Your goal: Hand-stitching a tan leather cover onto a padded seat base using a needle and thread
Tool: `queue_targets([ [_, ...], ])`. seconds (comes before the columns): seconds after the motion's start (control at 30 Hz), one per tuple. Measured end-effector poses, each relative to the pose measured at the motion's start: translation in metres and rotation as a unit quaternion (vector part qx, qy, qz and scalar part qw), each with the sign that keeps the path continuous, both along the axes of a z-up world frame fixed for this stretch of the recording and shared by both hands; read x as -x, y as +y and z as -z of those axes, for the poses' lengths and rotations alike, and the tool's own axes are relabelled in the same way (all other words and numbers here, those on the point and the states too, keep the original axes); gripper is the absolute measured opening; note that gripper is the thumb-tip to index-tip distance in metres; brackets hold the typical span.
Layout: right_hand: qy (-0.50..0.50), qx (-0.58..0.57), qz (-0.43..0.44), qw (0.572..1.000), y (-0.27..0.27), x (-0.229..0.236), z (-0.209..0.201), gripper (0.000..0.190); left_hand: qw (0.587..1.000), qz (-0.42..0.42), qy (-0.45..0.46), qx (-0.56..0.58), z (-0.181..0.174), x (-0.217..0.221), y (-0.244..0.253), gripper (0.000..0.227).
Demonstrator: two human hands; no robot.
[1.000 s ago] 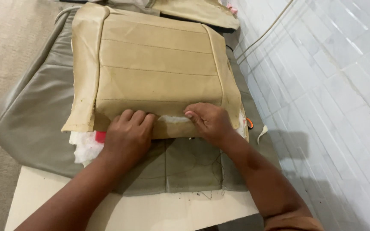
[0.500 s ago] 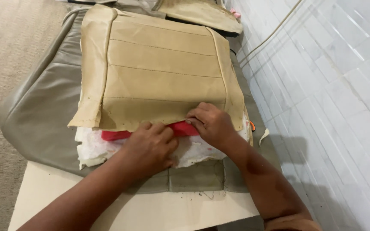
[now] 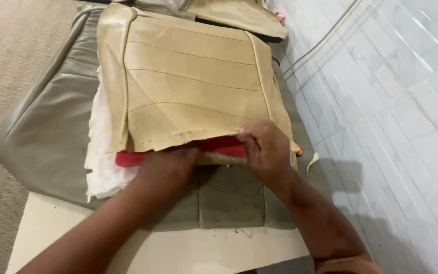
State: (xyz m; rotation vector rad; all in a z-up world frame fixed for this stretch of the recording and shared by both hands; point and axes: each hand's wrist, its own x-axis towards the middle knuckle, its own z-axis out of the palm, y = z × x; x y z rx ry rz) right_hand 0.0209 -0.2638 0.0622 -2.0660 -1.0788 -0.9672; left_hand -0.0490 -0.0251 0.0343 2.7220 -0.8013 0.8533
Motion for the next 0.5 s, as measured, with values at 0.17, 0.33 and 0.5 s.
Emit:
queue_targets([
  [0.17, -0.047, 0.171, 0.031, 0.984, 0.012, 0.010, 0.004, 0.012, 1.000, 0.006, -0.010, -0.008, -0.011, -0.023, -0.005, 0.017],
  [0.33, -0.104, 0.298, 0.130, 0.940, 0.015, 0.012, 0.015, 0.029, 1.000, 0.003, -0.023, -0.008, -0.011, -0.033, -0.006, 0.018],
  [0.5, -0.132, 0.303, 0.161, 0.930, 0.016, 0.006, 0.026, 0.022, 0.999, -0.004, -0.043, -0.008, -0.009, -0.036, -0.010, 0.019],
])
